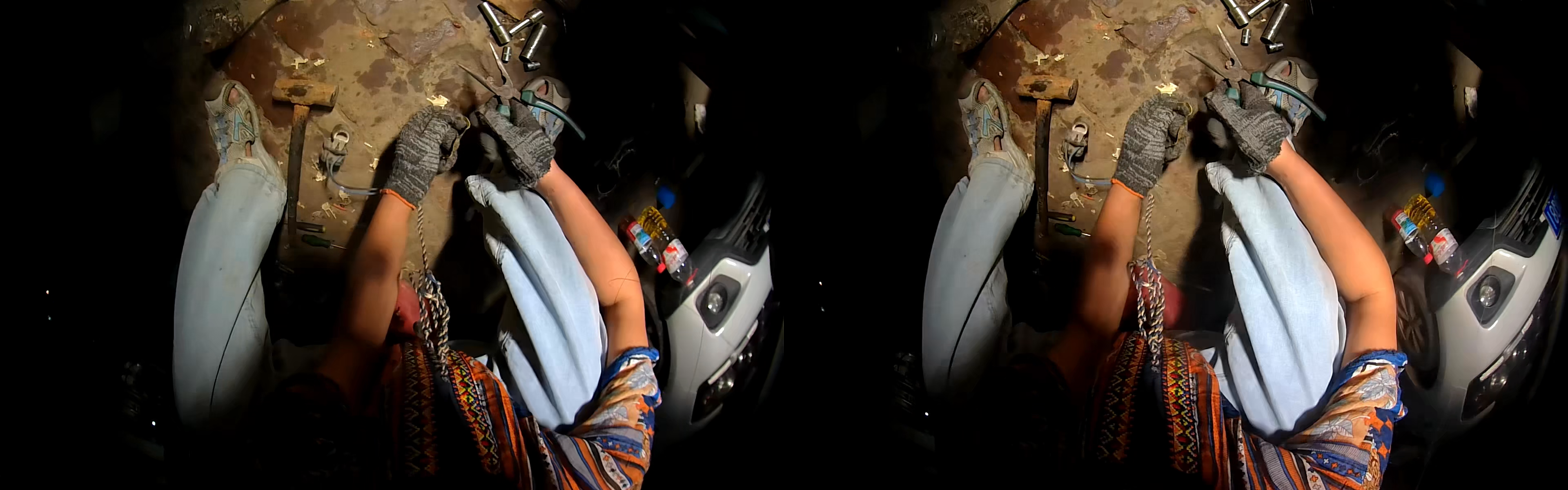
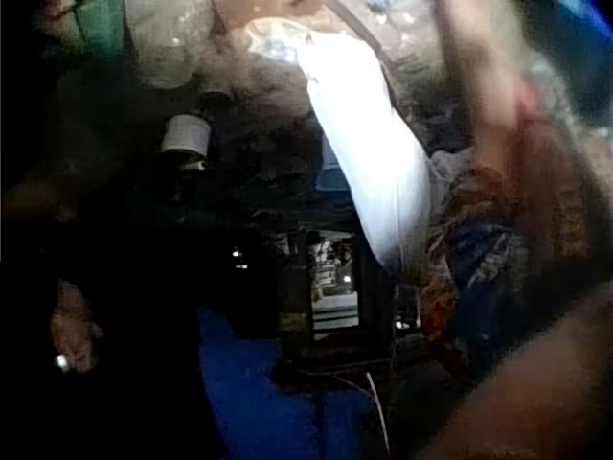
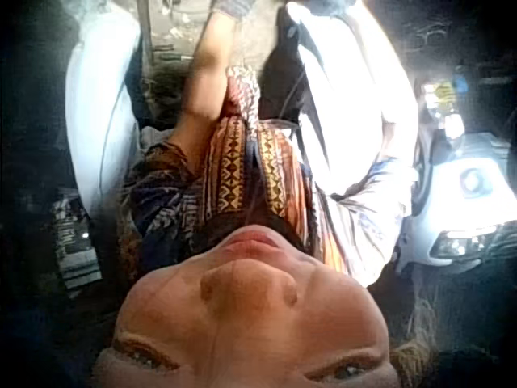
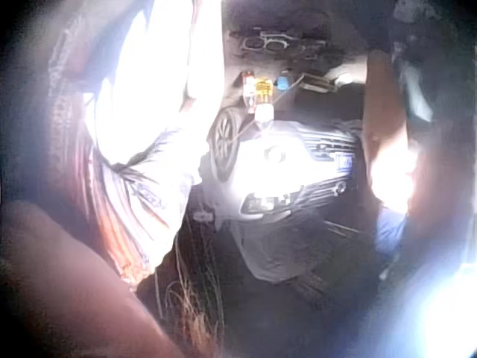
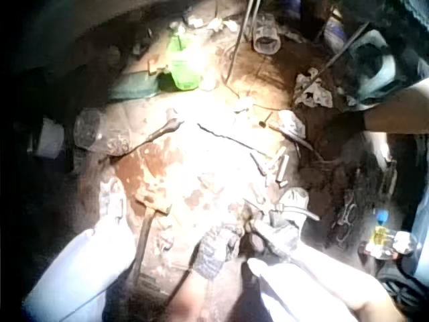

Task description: The person sits on the floor and uses pliers to strip the insulation from a blue wire. They then insert the wire into a white plastic electrical connector and use a hammer to tap the connector, likely to secure the connection.

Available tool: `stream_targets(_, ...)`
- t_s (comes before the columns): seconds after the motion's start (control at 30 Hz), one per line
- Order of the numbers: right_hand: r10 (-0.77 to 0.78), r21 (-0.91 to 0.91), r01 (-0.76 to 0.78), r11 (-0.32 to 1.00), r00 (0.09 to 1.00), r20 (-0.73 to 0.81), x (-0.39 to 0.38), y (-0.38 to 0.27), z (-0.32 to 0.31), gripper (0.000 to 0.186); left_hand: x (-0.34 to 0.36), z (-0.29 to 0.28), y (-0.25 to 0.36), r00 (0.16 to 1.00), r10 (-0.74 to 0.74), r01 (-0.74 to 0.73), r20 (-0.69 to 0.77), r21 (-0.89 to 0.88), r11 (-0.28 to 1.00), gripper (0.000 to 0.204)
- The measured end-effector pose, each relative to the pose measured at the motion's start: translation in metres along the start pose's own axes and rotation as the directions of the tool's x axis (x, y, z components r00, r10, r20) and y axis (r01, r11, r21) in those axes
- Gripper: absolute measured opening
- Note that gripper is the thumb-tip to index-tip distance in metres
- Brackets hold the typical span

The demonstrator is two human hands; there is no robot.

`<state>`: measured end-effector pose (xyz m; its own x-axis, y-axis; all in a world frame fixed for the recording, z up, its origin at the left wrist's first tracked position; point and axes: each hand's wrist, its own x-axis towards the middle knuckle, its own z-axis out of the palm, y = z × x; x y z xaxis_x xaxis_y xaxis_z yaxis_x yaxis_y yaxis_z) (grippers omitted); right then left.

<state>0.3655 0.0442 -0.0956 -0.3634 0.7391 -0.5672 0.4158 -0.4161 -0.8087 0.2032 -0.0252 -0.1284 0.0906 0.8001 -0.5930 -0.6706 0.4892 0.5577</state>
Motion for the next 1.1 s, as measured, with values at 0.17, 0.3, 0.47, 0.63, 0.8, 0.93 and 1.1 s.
stream_targets(0.17,-0.084,-0.638,0.066,0.767,0.997,0.003,-0.006,0.006,0.004,0.036,0.027,-0.056,-0.042,0.953,0.291,-0.301,0.081,0.189,0.935,0.018)
stream_targets(0.3,0.072,-0.645,-0.065,0.761,0.997,-0.014,0.005,-0.001,0.039,0.038,0.019,-0.083,-0.043,0.777,0.541,-0.513,0.321,0.821,0.25,0.022)
stream_targets(0.47,0.138,-0.807,-0.066,0.587,0.99,0.02,0.001,-0.017,0.056,0.039,0.007,-0.094,-0.069,0.952,0.307,-0.252,0.007,0.59,0.767,0.018)
stream_targets(0.63,0.249,-0.825,-0.094,0.558,0.967,0.058,0.01,-0.026,0.058,0.04,0.0,-0.082,-0.057,0.984,-0.02,0.025,-0.175,0.031,0.999,0.023)
stream_targets(0.8,0.105,-0.777,-0.007,0.63,0.992,0.076,0.003,-0.02,0.067,0.038,-0.007,-0.078,-0.04,0.971,-0.227,0.176,-0.071,-0.424,0.888,0.025)
stream_targets(0.93,0.123,-0.796,-0.029,0.605,0.991,0.058,0.007,-0.021,0.079,0.037,-0.012,-0.086,-0.039,0.963,-0.24,0.169,-0.122,-0.424,0.89,0.025)
stream_targets(1.1,0.262,-0.857,-0.029,0.515,0.957,0.124,0.016,-0.03,0.092,0.037,-0.018,-0.096,-0.042,0.969,-0.229,0.15,-0.096,-0.513,0.845,0.023)
